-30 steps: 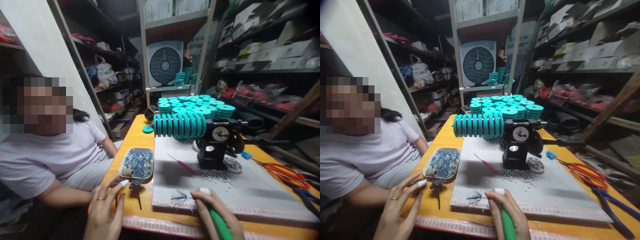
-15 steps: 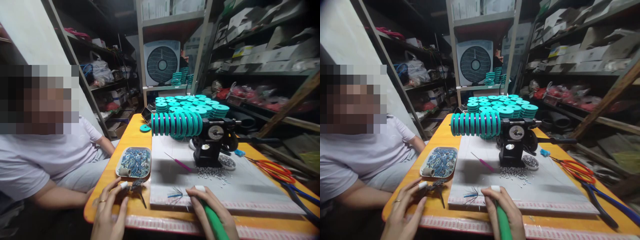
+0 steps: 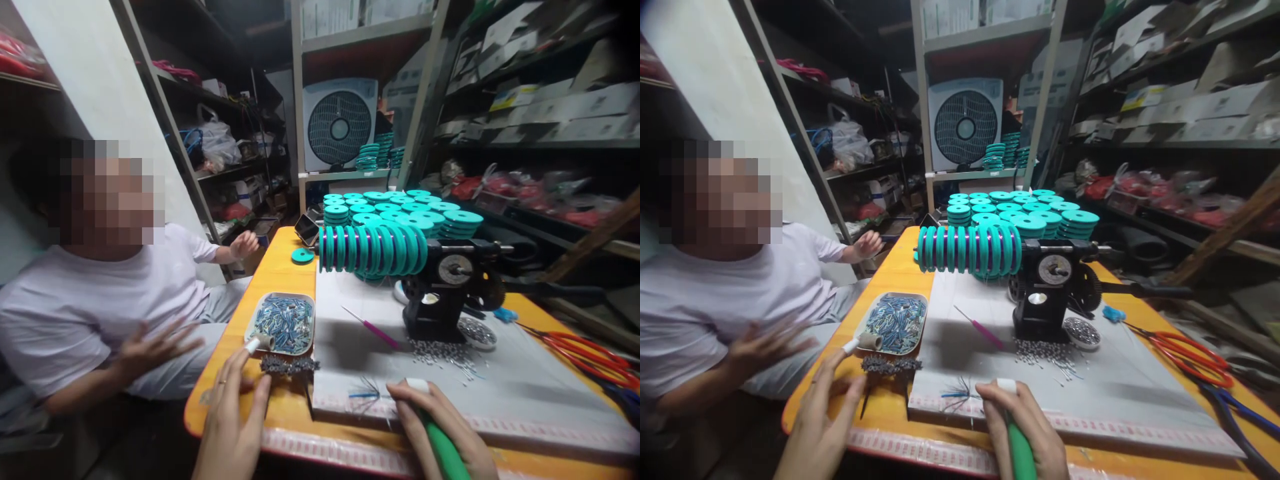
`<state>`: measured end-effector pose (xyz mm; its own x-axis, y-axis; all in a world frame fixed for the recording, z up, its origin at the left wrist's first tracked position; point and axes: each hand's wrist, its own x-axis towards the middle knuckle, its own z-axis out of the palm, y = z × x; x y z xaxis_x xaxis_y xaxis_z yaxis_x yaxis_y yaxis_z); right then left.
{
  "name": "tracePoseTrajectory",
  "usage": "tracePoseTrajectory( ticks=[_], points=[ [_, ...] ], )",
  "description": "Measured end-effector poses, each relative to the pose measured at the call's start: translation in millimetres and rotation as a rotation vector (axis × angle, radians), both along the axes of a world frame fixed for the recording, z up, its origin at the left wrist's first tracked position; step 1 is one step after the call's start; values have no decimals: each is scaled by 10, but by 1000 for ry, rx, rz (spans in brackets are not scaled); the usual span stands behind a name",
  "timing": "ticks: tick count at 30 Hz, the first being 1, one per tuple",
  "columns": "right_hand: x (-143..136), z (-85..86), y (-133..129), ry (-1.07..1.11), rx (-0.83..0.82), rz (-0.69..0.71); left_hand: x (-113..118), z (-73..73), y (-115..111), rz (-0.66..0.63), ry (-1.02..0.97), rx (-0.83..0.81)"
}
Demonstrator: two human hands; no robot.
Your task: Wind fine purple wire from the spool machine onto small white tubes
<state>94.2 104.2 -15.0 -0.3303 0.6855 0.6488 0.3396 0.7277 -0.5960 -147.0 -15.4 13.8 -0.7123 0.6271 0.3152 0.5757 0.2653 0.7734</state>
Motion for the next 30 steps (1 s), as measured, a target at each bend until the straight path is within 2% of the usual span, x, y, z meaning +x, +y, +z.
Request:
tracePoseTrajectory(
  ticks=[3,5,7,10,16,21,30],
  points=[
    [-44,65,-29,36,-30,-21,-198,157,78,-23,-11,18],
    [-77,82,-50,82,-62,-25,-313,201,174,-47,-6,55],
    [-113,80,-71,157,-82,-35,-391,190,256,-70,-69,69],
    [-155,65,-90,232,-110,-50,-452,133,287,-92,-301,111],
    [-116,71,-52,95,-76,-15,-498,90,214,-40,-569,301],
    [-119,100,-5,20,-40,30,-509,71,239,-40,-608,332],
    [-371,437,227,-134,-163,90,-526,80,220,-34,-686,327]
  ],
)
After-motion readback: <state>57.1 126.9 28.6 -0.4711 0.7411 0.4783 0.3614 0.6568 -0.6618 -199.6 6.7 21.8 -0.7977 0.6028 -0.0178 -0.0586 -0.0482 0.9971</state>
